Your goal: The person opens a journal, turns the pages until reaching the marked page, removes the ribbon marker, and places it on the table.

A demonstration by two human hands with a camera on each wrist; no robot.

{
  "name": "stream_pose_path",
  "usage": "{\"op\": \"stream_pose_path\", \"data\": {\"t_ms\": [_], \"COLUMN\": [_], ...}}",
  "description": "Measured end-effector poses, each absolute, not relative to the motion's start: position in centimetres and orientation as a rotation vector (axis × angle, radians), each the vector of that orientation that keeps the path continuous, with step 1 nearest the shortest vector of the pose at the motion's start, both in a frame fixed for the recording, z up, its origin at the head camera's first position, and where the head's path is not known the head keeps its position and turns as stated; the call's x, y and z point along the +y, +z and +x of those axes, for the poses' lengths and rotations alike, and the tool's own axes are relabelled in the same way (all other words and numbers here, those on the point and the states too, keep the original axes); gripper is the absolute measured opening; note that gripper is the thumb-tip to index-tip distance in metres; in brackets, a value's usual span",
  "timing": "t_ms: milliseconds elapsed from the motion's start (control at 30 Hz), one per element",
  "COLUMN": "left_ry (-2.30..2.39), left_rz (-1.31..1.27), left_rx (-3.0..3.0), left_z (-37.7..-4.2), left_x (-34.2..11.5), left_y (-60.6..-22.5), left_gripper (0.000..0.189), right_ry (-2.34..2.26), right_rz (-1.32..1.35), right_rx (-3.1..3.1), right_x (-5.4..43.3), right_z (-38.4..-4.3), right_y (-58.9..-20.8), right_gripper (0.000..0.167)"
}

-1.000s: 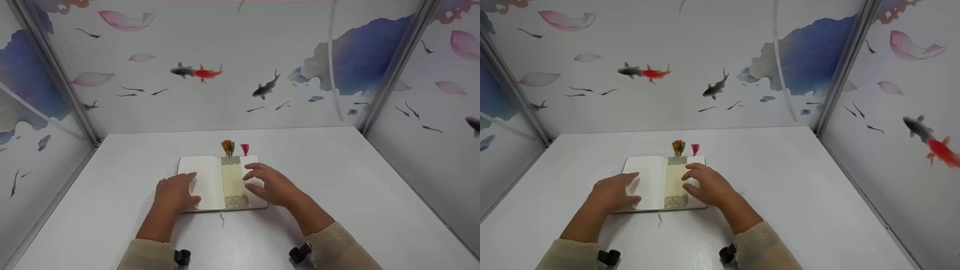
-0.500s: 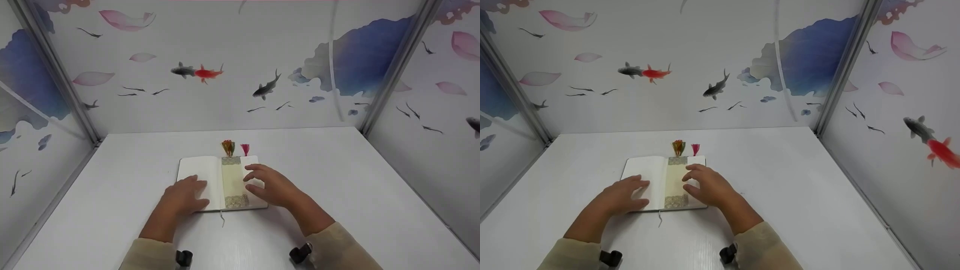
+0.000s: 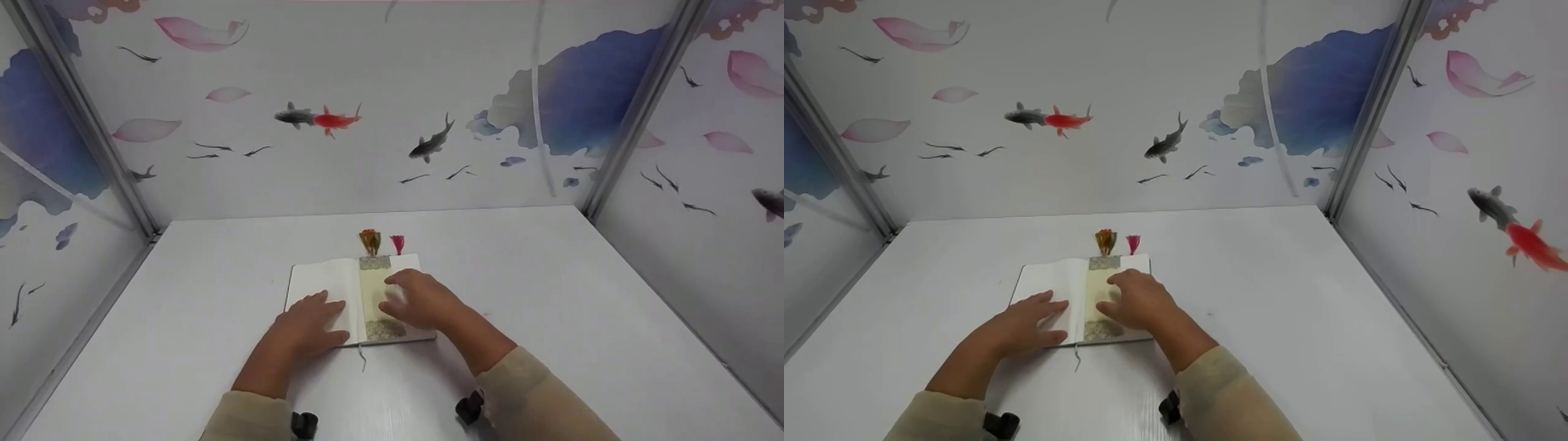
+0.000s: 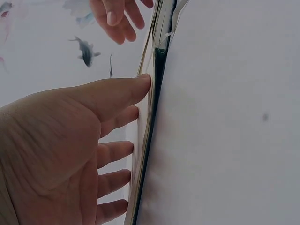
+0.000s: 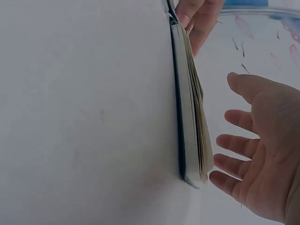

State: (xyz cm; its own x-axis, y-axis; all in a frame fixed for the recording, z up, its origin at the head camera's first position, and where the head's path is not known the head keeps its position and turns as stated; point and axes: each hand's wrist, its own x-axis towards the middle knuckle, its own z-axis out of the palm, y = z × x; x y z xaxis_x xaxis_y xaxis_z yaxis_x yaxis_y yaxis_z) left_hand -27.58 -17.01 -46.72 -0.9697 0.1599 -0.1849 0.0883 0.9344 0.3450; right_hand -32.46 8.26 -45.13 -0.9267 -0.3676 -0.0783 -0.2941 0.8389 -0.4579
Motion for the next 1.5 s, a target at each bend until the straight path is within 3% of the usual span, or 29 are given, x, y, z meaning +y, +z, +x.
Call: {"op": "stream_pose_path", "data": {"t_ms": [467,1000,1200,1500], "left_ry": [0.52,0.518,0.517,0.525], "left_rz": [0.159,0.145,0.154,0.183], "left_rx": [2.884,2.877,2.877,2.867], "left_z": [-27.3,-27.2,-27.3,-27.0], "left_x": [-16.8,-16.7,-16.7,-16.9], "left_y": [-46.7,-46.6,-46.6,-46.4], "left_gripper": [0.07,0.071,0.071,0.069], "right_ry": [-0.22,-0.242,-0.534,-0.773], "right_rz": [-0.847,-0.648,-0.486,-0.122], "right_rx": [2.85,2.855,2.853,2.883], "right_x": [4.9,7.4,8.4,8.8], "right_z": [-34.1,-35.2,-35.4,-35.4], "right_y": [-47.0,-46.5,-46.6,-46.5], "right_gripper": [0.059,0.056,0.049,0.09]}}
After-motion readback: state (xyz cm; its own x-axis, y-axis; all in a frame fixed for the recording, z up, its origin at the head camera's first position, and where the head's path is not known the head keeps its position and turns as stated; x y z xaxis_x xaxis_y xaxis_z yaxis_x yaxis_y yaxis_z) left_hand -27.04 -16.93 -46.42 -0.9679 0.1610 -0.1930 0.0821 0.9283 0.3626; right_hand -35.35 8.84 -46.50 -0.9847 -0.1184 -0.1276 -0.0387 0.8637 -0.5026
